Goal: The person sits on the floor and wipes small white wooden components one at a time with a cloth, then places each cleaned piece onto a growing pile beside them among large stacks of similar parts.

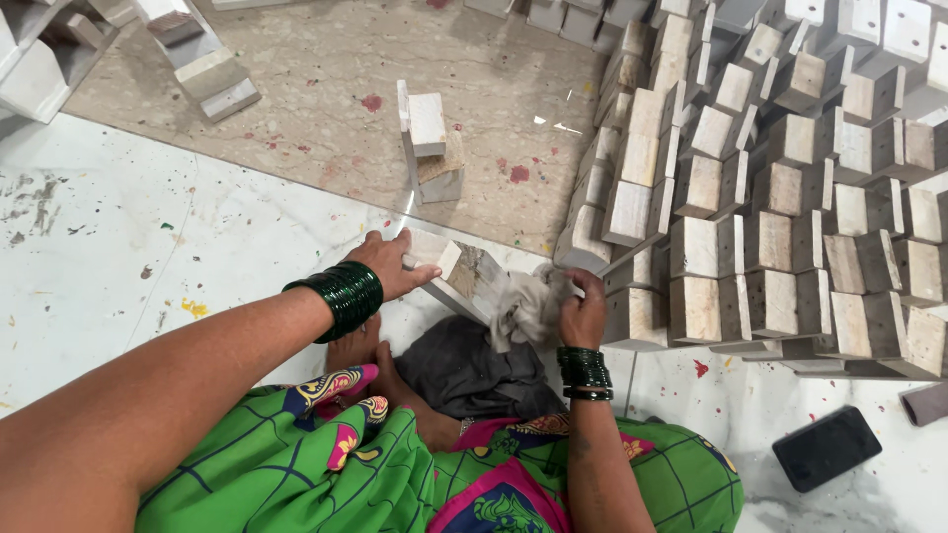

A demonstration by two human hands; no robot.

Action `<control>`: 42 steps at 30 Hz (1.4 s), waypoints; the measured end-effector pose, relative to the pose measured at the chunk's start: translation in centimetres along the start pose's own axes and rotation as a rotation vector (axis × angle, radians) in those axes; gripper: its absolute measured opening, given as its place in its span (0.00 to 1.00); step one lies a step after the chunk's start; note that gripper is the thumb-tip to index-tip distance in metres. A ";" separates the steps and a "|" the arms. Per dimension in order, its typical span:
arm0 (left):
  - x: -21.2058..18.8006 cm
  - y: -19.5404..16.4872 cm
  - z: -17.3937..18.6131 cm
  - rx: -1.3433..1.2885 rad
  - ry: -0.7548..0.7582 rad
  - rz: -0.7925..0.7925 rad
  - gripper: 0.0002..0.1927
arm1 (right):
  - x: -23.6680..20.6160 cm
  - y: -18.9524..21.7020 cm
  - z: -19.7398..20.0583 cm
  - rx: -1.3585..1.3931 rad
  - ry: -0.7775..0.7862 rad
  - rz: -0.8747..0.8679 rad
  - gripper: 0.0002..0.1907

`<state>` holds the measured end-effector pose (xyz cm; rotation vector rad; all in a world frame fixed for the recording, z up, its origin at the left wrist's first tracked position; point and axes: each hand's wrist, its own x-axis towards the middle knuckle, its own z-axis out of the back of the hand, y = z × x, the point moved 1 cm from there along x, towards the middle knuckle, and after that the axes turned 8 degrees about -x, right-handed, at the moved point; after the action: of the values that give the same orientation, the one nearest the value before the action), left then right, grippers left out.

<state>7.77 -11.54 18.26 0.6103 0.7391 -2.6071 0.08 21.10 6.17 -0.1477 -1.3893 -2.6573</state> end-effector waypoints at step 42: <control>-1.0 -1.7 0.4 0.008 0.023 -0.007 0.54 | -1.7 3.8 -1.3 0.252 0.194 -0.099 0.16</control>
<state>7.71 -10.23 19.71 0.6428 0.7398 -2.6142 2.40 18.00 8.28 0.2044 -1.6844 -2.4611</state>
